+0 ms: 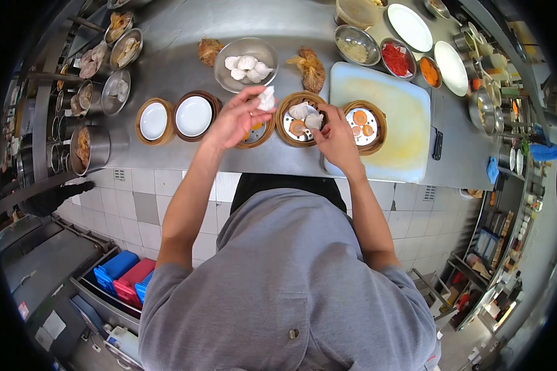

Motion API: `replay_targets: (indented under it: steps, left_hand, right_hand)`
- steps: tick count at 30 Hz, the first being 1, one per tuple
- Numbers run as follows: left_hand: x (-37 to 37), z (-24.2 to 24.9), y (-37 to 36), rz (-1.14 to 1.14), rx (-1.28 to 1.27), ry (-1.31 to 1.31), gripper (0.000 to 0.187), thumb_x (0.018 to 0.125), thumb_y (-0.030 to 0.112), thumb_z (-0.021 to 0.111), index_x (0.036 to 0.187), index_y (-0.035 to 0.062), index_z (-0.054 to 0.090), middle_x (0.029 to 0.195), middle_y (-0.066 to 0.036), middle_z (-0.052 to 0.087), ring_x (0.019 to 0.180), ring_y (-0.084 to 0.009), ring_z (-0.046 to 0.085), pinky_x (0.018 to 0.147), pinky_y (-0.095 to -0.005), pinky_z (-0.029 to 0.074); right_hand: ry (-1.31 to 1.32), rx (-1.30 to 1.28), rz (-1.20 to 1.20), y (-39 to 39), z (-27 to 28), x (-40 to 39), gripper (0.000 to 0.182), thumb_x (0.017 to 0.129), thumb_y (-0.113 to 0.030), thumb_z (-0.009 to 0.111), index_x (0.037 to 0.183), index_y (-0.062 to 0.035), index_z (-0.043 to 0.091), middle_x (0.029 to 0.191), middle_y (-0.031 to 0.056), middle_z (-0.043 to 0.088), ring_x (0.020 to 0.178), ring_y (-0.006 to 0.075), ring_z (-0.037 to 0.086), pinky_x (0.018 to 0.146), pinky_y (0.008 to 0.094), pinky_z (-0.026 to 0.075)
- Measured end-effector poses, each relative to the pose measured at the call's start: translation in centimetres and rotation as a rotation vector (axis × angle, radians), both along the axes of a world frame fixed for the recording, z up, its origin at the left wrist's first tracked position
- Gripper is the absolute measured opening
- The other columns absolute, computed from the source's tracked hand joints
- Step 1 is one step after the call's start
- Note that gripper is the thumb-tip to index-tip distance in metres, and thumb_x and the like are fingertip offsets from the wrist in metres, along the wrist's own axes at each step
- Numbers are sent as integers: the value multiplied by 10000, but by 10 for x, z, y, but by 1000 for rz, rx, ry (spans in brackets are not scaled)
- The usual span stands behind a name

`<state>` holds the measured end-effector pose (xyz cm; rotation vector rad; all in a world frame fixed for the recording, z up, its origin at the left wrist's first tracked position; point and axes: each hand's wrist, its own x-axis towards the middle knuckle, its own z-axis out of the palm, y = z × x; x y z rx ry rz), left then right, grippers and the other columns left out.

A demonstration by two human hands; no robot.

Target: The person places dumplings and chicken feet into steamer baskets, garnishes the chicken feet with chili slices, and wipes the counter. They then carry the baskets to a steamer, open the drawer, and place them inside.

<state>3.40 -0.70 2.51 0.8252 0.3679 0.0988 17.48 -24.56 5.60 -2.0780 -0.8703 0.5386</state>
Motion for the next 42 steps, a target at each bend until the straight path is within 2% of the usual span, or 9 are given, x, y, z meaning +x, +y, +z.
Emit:
replay_targets:
  steps: [6,10,13,16,20,23,26,29,42]
  left_hand:
    - [-2,-14,-53,-39,-143,-70,508,1003,140,619,1459,56,411,1353,-135,584,1219,-272,619,1069,-384,485]
    - [-5,-16,-81,-116,402,-43,604,942,24,676,1484,100,421,1315,-73,599,1101,-159,606,977,-320,490]
    - [-15,-8,-91,-238,667,46,603,913,1,703,1461,94,470,1290,-58,608,1112,-138,602,943,-304,503]
    - [-13,-5,-100,-128,840,118,469,837,34,780,1255,59,568,1101,-46,670,981,-134,650,840,-284,528]
    - [3,-23,-106,164,1103,187,401,758,107,844,1035,53,560,932,-56,672,841,-184,669,714,-314,531]
    - [19,-19,-111,252,1322,271,406,699,182,853,962,86,559,878,-94,658,915,-313,617,799,-427,430]
    - [26,-29,-115,186,1547,338,396,675,225,864,920,106,576,853,-77,660,925,-296,576,800,-426,373]
    - [27,-33,-118,162,1624,338,387,662,231,873,892,111,585,866,-71,675,949,-277,570,804,-422,374]
    - [20,-22,-112,142,1614,282,301,691,248,849,909,116,689,880,-69,708,978,-269,570,829,-401,386]
  right_hand:
    - [283,199,116,4,6,-11,513,875,-103,765,1336,-36,552,1198,147,647,827,171,672,706,322,559]
    - [333,214,132,-6,-20,-16,433,891,-103,760,1280,-11,593,1140,147,684,815,161,687,730,316,568]
    - [426,176,106,-19,-30,-19,358,934,-57,714,1272,-22,601,1019,58,705,896,97,656,749,264,542]
    - [392,170,70,-27,-36,-16,391,873,-68,755,1225,3,601,1092,165,682,799,199,702,707,325,567]
    - [18,49,-11,-22,-2,-2,408,826,-19,731,1207,-10,583,1095,178,630,826,300,672,728,395,547]
    - [-236,13,50,-15,-5,6,395,812,-20,712,1188,-12,589,1110,174,632,926,322,656,787,434,544]
    - [-409,-78,142,-6,-26,12,493,785,-43,745,1248,-24,576,1121,168,653,1023,361,624,840,466,528]
    - [-452,-178,184,2,-29,12,374,773,-3,677,1141,0,613,1085,178,657,1031,367,624,851,445,545]
    - [-349,-105,221,1,-37,19,387,800,52,618,1182,27,567,1117,230,634,1089,415,598,921,483,509]
